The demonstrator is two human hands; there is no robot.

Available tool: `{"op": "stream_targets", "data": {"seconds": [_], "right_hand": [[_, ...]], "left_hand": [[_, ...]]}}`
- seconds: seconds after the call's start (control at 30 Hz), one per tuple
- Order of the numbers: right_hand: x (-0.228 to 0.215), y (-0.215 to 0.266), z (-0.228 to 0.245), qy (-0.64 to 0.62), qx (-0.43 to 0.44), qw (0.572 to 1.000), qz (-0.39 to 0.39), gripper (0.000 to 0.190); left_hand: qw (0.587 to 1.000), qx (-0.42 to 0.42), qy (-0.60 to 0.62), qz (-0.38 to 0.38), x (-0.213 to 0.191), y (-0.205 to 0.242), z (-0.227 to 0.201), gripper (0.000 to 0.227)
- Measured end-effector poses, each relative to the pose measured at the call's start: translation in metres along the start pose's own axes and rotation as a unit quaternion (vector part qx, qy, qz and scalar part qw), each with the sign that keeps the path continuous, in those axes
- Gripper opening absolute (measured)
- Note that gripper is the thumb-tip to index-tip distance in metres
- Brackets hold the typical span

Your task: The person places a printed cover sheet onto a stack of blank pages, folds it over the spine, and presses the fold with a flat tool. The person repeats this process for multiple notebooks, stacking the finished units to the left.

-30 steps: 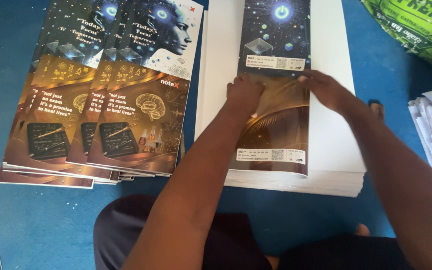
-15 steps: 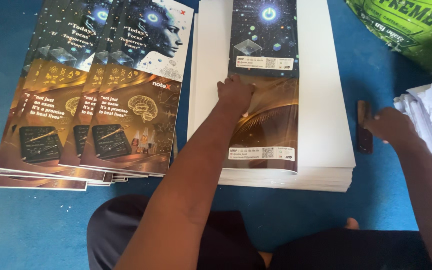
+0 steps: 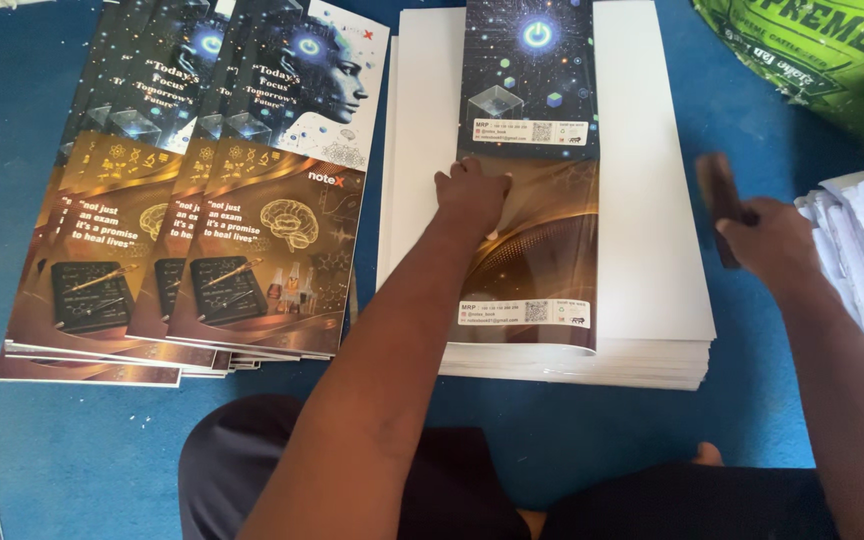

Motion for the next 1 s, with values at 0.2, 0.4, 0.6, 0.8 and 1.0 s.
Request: {"op": "stream_targets", "data": {"seconds": [0.2, 0.4, 0.6, 0.8, 1.0], "right_hand": [[0.013, -0.015, 0.126, -0.035, -0.239, 0.97, -0.026, 0.055], [0.024, -0.016, 0.18, -0.007, -0.23, 0.971, 0.066, 0.049], [0.037, -0.013, 0.156, -0.04, -0.277, 0.96, 0.021, 0.051], [0.046, -0.017, 0.141, -0.082, -0.238, 0.967, -0.033, 0.053], [0.058, -0.061, 0.131, -0.065, -0.198, 0.975, -0.077, 0.054]], "left_hand": [[1.0, -0.006, -0.019, -0.004, 0.009, -0.008, -0.003, 0.062], [1.0, -0.006, -0.008, -0.021, 0.015, -0.014, -0.004, 0.044], [1.0, -0.012, -0.003, -0.004, 0.01, -0.011, -0.005, 0.049], [1.0, 0.005, -0.018, 0.012, -0.005, 0.003, -0.003, 0.078], [0.999, 0.022, -0.024, 0.003, -0.005, 0.002, -0.001, 0.081]]}}
Point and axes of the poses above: each hand's wrist, its own y-axis away from the middle knuckle, its own x-axis out of the palm, z = x × y, the point moved 2 cm from there along -y, towards the middle knuckle, and after that the axes turned 12 degrees about -x, right-handed, at the moved point
